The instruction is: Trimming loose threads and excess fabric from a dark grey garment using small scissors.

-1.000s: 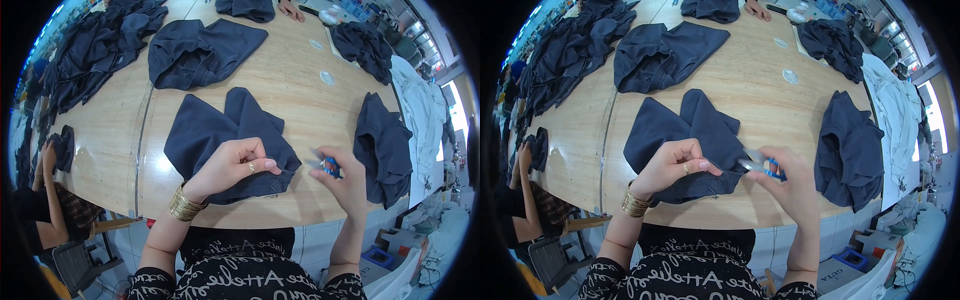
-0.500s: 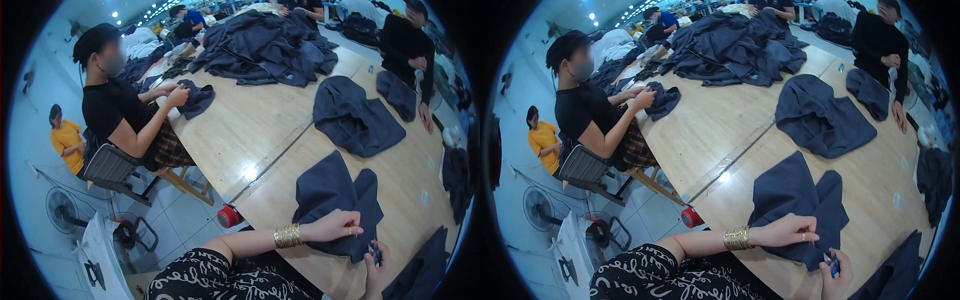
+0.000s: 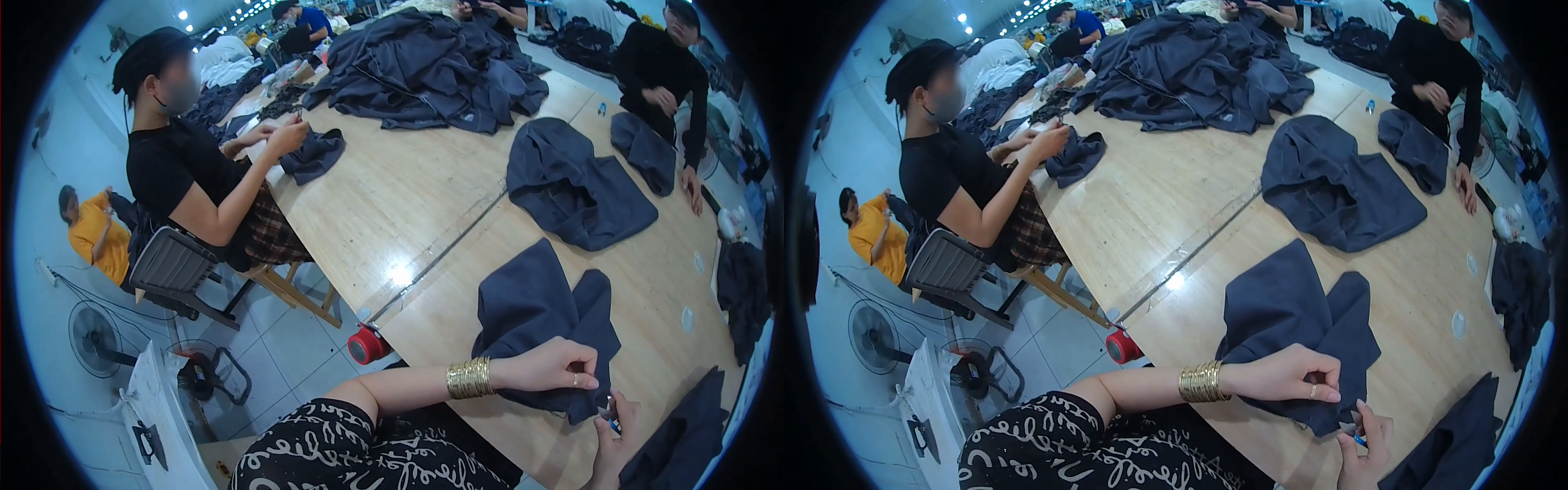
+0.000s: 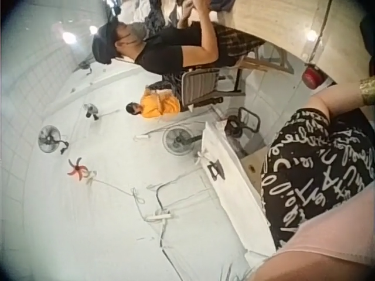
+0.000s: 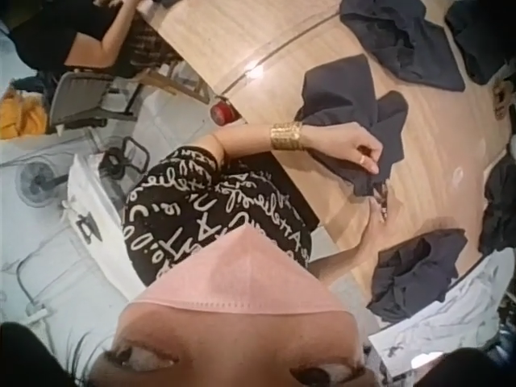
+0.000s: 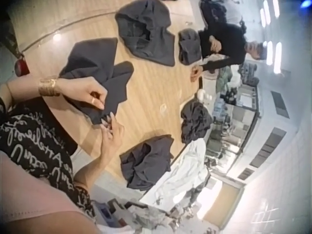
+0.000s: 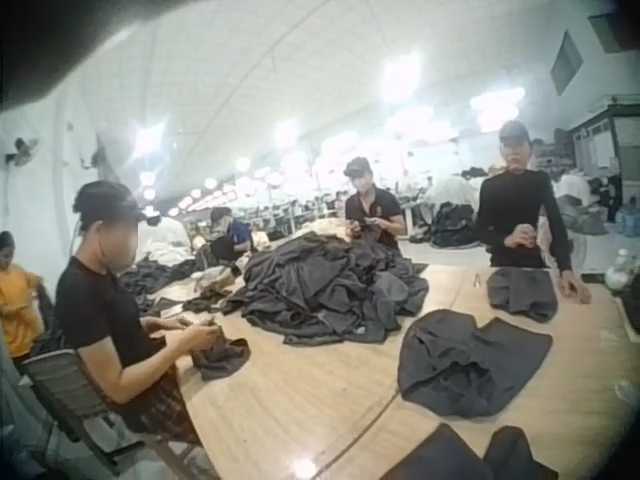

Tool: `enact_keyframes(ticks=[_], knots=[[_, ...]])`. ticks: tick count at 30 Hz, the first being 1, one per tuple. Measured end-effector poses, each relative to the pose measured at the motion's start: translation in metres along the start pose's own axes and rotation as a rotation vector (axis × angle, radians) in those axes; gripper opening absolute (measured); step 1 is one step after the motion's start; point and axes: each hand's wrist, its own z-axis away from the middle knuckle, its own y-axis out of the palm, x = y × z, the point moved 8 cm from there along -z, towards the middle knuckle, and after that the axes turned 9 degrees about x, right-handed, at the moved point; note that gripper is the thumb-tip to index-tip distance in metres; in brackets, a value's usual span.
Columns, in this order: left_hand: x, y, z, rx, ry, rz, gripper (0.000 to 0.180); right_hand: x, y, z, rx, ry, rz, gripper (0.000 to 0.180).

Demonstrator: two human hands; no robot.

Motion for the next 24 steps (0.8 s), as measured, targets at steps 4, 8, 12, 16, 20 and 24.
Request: enact_keyframes(ticks=[4,8,12,16,20,24], knots=[[-0.005,0.006,-0.016,0.039,0.042,0.02,0.024,-0.006,-0.006,0.012,-0.017,0.071,0.085,0.036],[-0.008,-0.005,-0.021,0.047,-0.086,0.176,0.017,0.003,-0.002,0.009,-0.146,0.087,-0.039,0.044],[-0.003,-0.015,-0.024,0.02,-0.157,0.078,0.013,0.027,0.003,-0.01,-0.091,-0.026,0.134,0.033],[0.003,-0.006,-0.031,0.06,-0.152,0.152,0.011,0.022,0.0,-0.01,-0.131,-0.032,0.136,0.031],[0.004,-0.006,-0.029,0.05,-0.162,0.179,0.011,0.026,0.001,-0.016,-0.121,-0.033,0.163,0.027],[0.002,-0.006,-0.028,0.054,-0.161,0.143,0.011,0.033,0.001,-0.023,-0.087,-0.046,0.212,0.026]])
